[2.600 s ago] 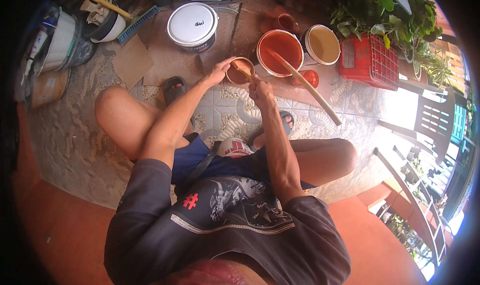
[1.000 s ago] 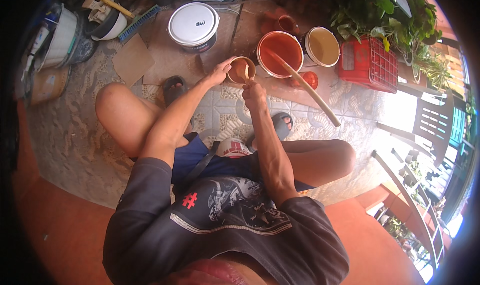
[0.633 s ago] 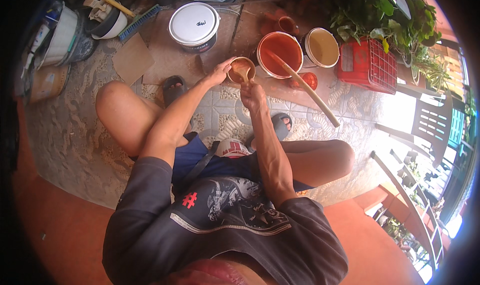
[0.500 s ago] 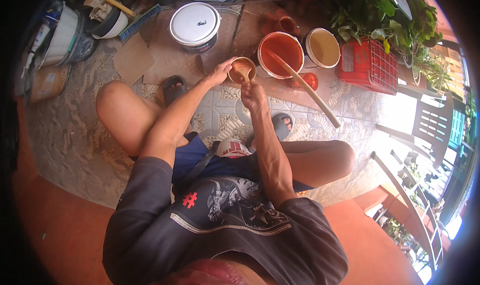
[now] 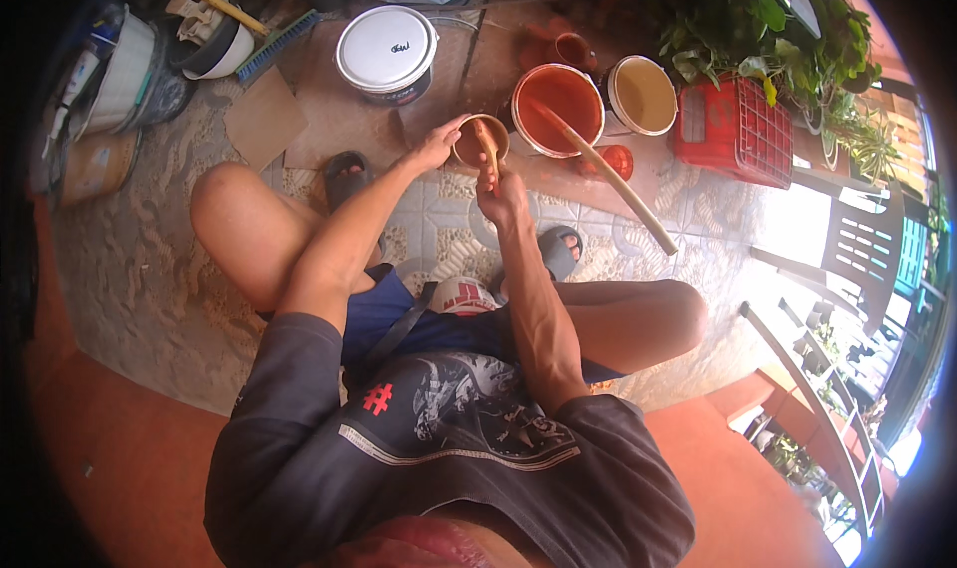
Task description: The person sits on the floor and stirs red paint in a bucket using a wooden stick. They then transfer some of the red paint into a smaller container and stir it again.
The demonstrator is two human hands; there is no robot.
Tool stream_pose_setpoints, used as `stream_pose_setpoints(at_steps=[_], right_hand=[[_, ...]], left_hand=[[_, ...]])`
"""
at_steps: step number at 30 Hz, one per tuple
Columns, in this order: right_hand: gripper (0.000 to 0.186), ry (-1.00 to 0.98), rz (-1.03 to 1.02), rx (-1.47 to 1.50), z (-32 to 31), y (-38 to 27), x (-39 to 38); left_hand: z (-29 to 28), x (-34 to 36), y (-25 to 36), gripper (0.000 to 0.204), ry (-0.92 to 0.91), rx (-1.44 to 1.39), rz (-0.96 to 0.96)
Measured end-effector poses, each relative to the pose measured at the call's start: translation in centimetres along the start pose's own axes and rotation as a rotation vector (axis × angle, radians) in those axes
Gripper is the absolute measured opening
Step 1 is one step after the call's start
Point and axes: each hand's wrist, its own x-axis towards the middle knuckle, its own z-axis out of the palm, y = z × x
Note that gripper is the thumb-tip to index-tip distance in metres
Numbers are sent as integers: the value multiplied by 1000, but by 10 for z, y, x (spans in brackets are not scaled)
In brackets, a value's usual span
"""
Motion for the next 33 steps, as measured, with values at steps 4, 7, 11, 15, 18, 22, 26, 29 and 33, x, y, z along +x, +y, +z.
stream_pose_setpoints(at_steps=[4,7,11,15,18,22,26,29,33], right_hand=[[38,-118,-44,130,-8,13,-4],[35,-136,-21,29,-4,10,-6],[28,162,-148,-371,3,12,-4],[16,303,-239,-670,19,19,-13],[11,280,-291,-804,11,12,-14],[15,394,-367,-976,19,16,-16],[18,433,-473,-1157,24,11,-11],[19,307,-425,-975,18,3,-8],[24,184,-389,-741,10,10,-3]], left_hand=[[-1,-2,-5,45,7,-27,-22],[0,-2,-5,45,15,-43,-38],[0,-2,-2,45,14,-18,-5],[-1,-1,-7,46,-8,-53,-24],[1,2,-6,46,-27,-60,-36],[1,0,-12,45,8,4,-3],[-1,0,-8,45,0,-33,-18],[-1,-2,5,45,-18,-33,-25],[-4,-5,5,45,-2,-41,-15]])
